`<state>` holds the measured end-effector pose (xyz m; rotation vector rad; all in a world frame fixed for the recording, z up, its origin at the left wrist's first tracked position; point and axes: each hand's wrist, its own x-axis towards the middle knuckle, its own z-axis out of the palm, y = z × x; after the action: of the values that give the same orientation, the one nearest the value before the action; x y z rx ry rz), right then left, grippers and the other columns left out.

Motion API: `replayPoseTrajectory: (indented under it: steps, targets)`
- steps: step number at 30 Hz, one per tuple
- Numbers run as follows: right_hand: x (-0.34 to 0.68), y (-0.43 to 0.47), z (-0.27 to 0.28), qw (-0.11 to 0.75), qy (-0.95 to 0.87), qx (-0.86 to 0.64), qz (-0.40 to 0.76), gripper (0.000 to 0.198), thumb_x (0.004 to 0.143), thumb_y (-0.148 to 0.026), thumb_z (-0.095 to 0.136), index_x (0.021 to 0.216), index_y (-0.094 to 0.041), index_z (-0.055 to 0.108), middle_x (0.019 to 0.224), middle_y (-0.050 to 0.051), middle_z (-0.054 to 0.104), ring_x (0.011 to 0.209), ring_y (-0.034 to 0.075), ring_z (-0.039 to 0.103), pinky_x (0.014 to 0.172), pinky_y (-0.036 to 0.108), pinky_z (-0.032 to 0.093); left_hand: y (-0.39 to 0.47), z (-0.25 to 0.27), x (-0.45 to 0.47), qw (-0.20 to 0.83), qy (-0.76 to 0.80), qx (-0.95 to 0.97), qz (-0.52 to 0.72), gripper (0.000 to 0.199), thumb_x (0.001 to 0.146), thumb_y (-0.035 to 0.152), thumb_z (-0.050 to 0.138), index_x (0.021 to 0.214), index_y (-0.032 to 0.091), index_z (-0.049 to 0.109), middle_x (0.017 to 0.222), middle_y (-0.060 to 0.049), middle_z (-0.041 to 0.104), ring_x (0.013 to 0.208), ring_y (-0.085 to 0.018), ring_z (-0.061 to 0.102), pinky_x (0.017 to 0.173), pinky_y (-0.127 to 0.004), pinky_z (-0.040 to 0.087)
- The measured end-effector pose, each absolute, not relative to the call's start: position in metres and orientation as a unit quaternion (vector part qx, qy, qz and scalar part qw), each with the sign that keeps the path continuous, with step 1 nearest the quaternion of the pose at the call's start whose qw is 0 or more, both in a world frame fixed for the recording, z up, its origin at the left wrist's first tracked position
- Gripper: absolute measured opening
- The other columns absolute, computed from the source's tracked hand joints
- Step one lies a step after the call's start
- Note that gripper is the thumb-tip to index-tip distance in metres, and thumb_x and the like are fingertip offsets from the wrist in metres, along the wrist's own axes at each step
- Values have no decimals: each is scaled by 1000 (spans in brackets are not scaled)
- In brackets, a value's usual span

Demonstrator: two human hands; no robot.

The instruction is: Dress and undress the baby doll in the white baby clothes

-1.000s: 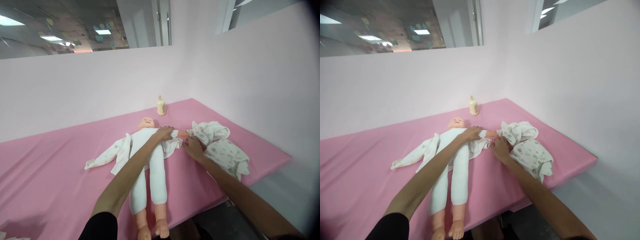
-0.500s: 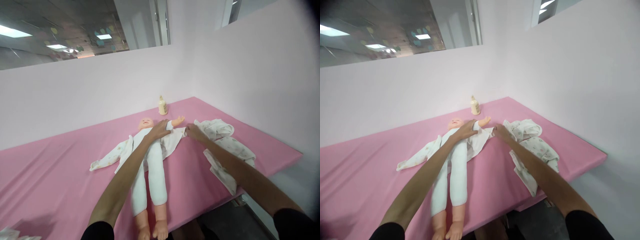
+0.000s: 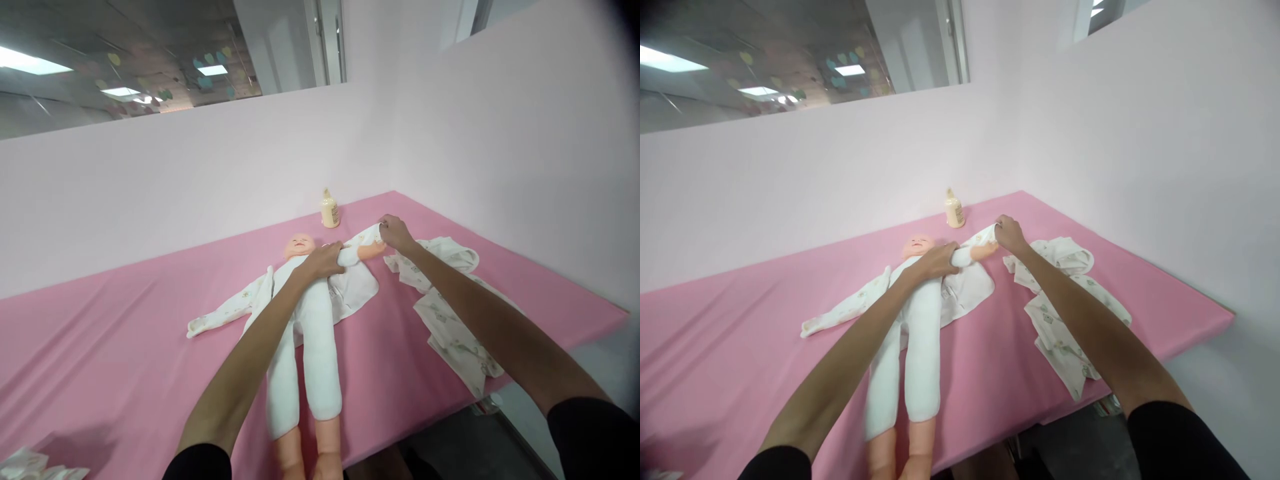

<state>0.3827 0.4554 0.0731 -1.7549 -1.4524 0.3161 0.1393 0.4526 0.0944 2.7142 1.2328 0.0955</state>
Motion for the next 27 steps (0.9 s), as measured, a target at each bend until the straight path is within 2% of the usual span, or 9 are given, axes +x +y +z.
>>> replayPoseTrajectory:
  steps: [3, 7, 15, 21, 24, 27]
  targets:
    - [386, 453, 72, 417, -577, -689, 134, 32, 86, -11, 43, 105, -13, 69, 100, 10, 73, 87, 20, 64, 75, 28, 47, 455, 88, 145, 20, 399, 917, -15, 54, 77, 28, 70, 126, 18, 52, 122, -14, 64, 112, -31, 61, 86, -36, 47]
    - [399, 454, 68, 407, -574, -700, 124, 31, 86, -12, 45, 103, -13, 70, 104, 11, 73, 94, 21, 64, 79, 28, 47, 453, 92, 145, -4, 410, 910, -57, 52, 82, 27, 68, 130, 17, 52, 133, -16, 59, 122, -32, 57, 95, -39, 47]
    - [448, 458, 44, 352, -516, -777, 83, 32, 86, -15, 47, 107, -12, 70, 109, 15, 72, 101, 27, 64, 86, 34, 48, 442, 100, 123, -22, 435, 896, -91, 39, 89, 33, 59, 125, 19, 53, 133, -14, 60, 122, -32, 58, 94, -44, 48]
    - [441, 457, 28, 321, -530, -781, 82, 32, 83, -17, 48, 106, -13, 71, 106, 16, 72, 101, 29, 64, 90, 38, 48, 443, 94, 120, -18, 438, 896, -68, 41, 90, 36, 58, 127, 20, 51, 131, -12, 62, 121, -30, 58, 94, -42, 47]
    - [424, 455, 30, 324, -543, -773, 52, 42, 82, -14, 49, 119, -12, 67, 121, 19, 67, 113, 32, 60, 97, 43, 45, 444, 93, 119, -2, 440, 897, -38, 44, 89, 46, 60, 124, 20, 53, 126, -12, 64, 114, -31, 61, 86, -38, 49]
    - [402, 453, 34, 373, -578, -726, -23, 46, 84, -11, 46, 128, -8, 61, 135, 22, 58, 126, 34, 53, 107, 49, 40, 444, 93, 118, 13, 441, 897, -9, 51, 87, 56, 61, 124, 22, 53, 125, -10, 65, 106, -30, 64, 80, -36, 48]
